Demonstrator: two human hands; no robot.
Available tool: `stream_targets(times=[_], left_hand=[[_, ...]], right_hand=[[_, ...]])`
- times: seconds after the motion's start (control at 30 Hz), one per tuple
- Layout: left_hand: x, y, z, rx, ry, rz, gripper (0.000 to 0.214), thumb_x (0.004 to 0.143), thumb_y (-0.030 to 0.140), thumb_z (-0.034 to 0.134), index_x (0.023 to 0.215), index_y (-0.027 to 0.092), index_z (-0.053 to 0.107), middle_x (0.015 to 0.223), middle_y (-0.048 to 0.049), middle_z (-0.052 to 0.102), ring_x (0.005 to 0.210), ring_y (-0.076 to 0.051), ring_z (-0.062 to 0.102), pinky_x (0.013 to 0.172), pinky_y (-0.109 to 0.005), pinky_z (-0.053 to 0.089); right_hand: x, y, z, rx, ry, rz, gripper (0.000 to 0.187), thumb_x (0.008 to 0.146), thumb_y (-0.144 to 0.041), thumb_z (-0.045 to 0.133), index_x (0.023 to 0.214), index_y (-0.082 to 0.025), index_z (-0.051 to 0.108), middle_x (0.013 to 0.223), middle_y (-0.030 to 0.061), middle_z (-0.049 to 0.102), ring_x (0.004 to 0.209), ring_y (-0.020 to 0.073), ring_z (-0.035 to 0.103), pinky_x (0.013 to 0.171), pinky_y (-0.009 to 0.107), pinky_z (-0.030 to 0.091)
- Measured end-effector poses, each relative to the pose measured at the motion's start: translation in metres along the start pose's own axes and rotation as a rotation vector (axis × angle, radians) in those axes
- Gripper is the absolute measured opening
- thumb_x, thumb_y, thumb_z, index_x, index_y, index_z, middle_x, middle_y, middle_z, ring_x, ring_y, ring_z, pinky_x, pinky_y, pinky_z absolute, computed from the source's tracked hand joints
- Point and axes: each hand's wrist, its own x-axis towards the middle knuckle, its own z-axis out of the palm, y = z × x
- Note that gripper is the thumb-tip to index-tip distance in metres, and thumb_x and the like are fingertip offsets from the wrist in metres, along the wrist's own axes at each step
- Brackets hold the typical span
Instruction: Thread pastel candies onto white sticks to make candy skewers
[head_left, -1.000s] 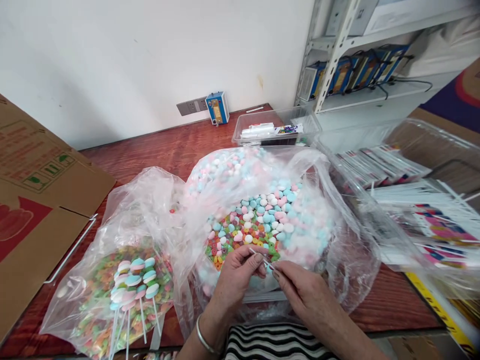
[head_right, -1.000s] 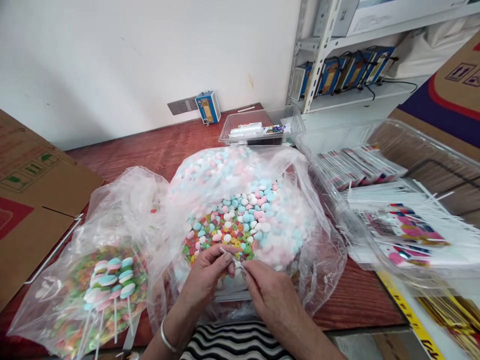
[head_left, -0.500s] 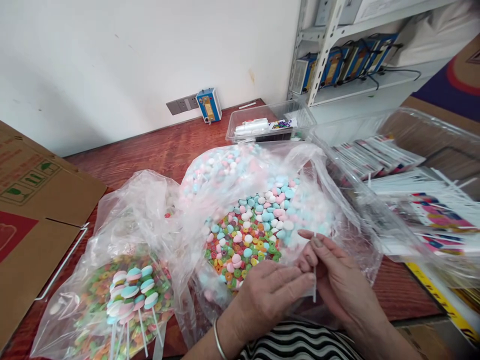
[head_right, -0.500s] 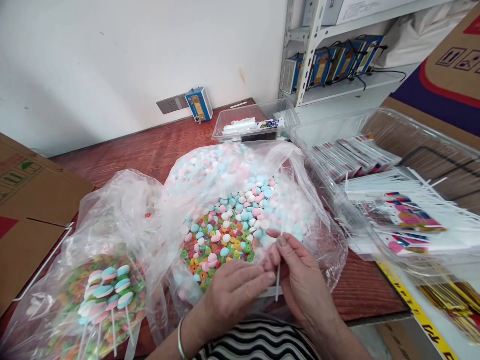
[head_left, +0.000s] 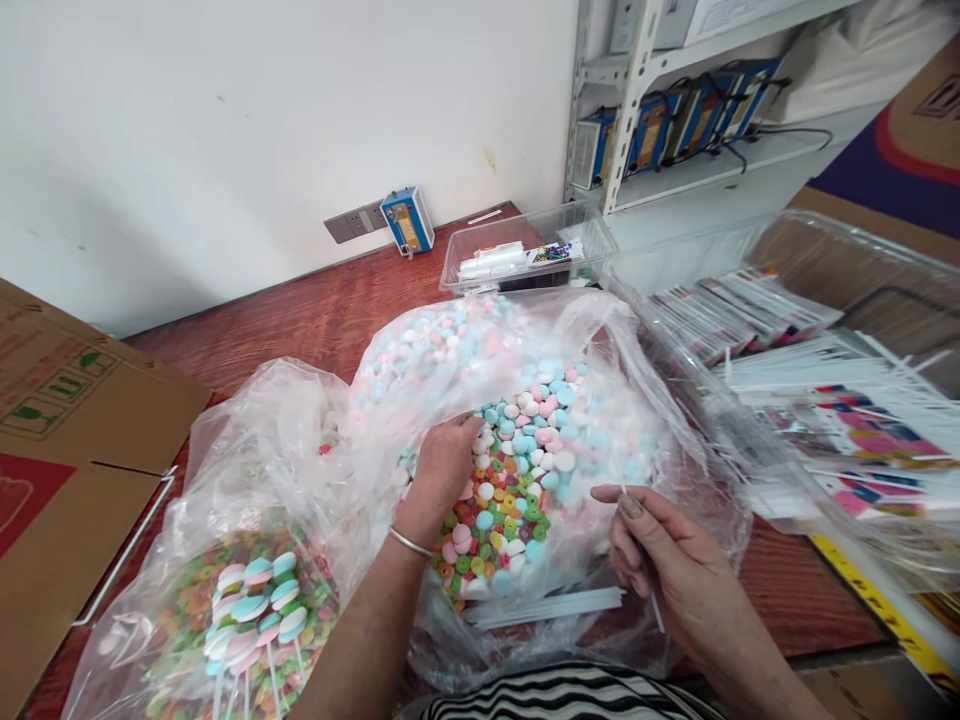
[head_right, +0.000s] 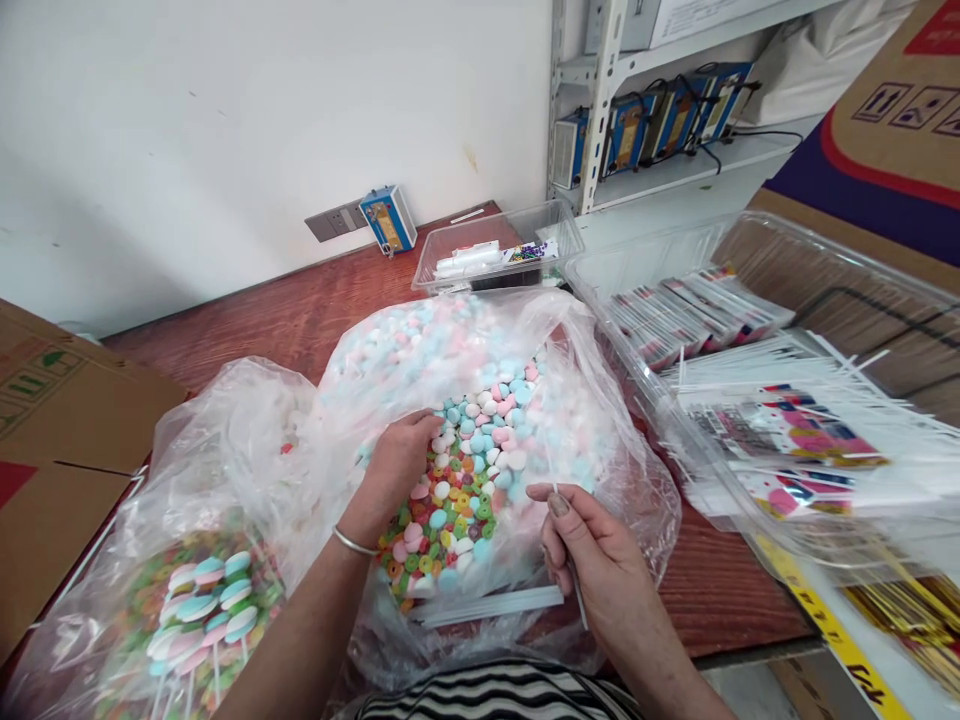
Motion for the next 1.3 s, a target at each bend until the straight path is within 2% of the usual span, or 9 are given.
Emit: stream_targets(times=[0.13, 0.3, 0.53, 0.67, 0.87, 1.0, 1.1, 1.2, 1.3], left_hand=[[0.001, -0.006, 0.005, 0.05, -0.039, 0.004, 0.03, 0.081, 0.002, 0.047, 0.09, 0.02, 0.069, 0.094, -0.0071, 0.068, 0.086, -0.021, 0.062, 0.077, -0.032, 0.048], [-0.002, 0.002, 0.009, 0.083, 0.014, -0.022, 0.04, 0.082, 0.002, 0.046, 0.112, 0.02, 0.065, 0.107, -0.0103, 0.067, 0.1, -0.026, 0.061, 0.087, -0.039, 0.048], [0.009, 0.025, 0.013, -0.059, -0.065, 0.241, 0.039, 0.085, 0.0, 0.044, 0.114, 0.021, 0.059, 0.121, -0.0096, 0.06, 0.109, -0.021, 0.057, 0.093, -0.036, 0.048], [0.012, 0.022, 0.017, -0.103, -0.109, 0.179, 0.03, 0.085, 0.003, 0.047, 0.107, 0.02, 0.06, 0.109, -0.0083, 0.063, 0.099, -0.022, 0.059, 0.087, -0.036, 0.049], [0.012, 0.019, 0.017, -0.262, 0.005, 0.009, 0.023, 0.086, 0.01, 0.051, 0.103, 0.019, 0.063, 0.104, -0.0083, 0.066, 0.095, -0.021, 0.062, 0.083, -0.034, 0.049], [-0.002, 0.028, 0.01, -0.793, 0.041, -0.257, 0.024, 0.086, 0.029, 0.06, 0.107, 0.018, 0.061, 0.081, -0.0036, 0.067, 0.073, -0.017, 0.063, 0.067, -0.028, 0.05], [-0.017, 0.04, 0.007, -1.338, 0.006, -0.423, 0.037, 0.08, 0.036, 0.071, 0.111, 0.019, 0.061, 0.082, -0.0018, 0.068, 0.072, -0.015, 0.064, 0.067, -0.026, 0.051], [-0.031, 0.052, 0.005, -1.562, 0.007, -0.483, 0.043, 0.072, 0.032, 0.079, 0.11, 0.019, 0.065, 0.095, -0.0036, 0.07, 0.082, -0.014, 0.066, 0.078, -0.027, 0.053], [-0.038, 0.058, 0.005, -1.648, 0.003, -0.497, 0.041, 0.069, 0.029, 0.082, 0.106, 0.017, 0.068, 0.095, -0.0049, 0.071, 0.086, -0.015, 0.065, 0.082, -0.028, 0.053]], right_hand=[[0.003, 0.006, -0.009, -0.02, -0.022, 0.0, 0.037, 0.088, -0.05, 0.064, 0.108, -0.018, 0.065, 0.053, -0.0083, 0.046, 0.04, 0.0042, 0.038, 0.042, 0.018, 0.026], [0.008, 0.012, -0.011, -0.022, -0.048, 0.012, 0.038, 0.089, -0.05, 0.062, 0.109, -0.018, 0.064, 0.054, -0.0085, 0.045, 0.039, 0.004, 0.037, 0.041, 0.018, 0.024], [0.008, 0.01, -0.009, -0.092, -0.057, 0.018, 0.038, 0.09, -0.05, 0.06, 0.108, -0.016, 0.064, 0.055, -0.0076, 0.046, 0.041, 0.0062, 0.038, 0.042, 0.02, 0.024], [0.007, 0.01, -0.011, -0.085, -0.036, 0.011, 0.037, 0.09, -0.05, 0.06, 0.107, -0.017, 0.065, 0.055, -0.008, 0.045, 0.041, 0.0064, 0.037, 0.043, 0.02, 0.024], [0.006, 0.006, -0.006, -0.263, -0.091, -0.01, 0.042, 0.094, -0.052, 0.05, 0.112, -0.018, 0.065, 0.054, -0.007, 0.048, 0.039, 0.0082, 0.039, 0.041, 0.02, 0.027], [0.004, -0.004, 0.003, -0.613, -0.127, -0.176, 0.043, 0.097, -0.043, 0.046, 0.131, -0.02, 0.059, 0.052, -0.0043, 0.055, 0.046, 0.0145, 0.051, 0.045, 0.023, 0.037], [0.005, -0.012, 0.014, -0.813, -0.165, -0.276, 0.045, 0.097, -0.035, 0.042, 0.139, -0.022, 0.055, 0.082, 0.0051, 0.075, 0.068, 0.0215, 0.068, 0.06, 0.029, 0.049], [0.008, -0.014, 0.024, -0.913, -0.226, -0.33, 0.048, 0.099, -0.031, 0.035, 0.144, -0.022, 0.05, 0.12, 0.0092, 0.072, 0.092, 0.0258, 0.072, 0.076, 0.034, 0.054], [0.01, -0.013, 0.027, -0.97, -0.257, -0.335, 0.049, 0.1, -0.03, 0.034, 0.147, -0.025, 0.046, 0.127, 0.0078, 0.069, 0.101, 0.0269, 0.071, 0.084, 0.037, 0.054]])
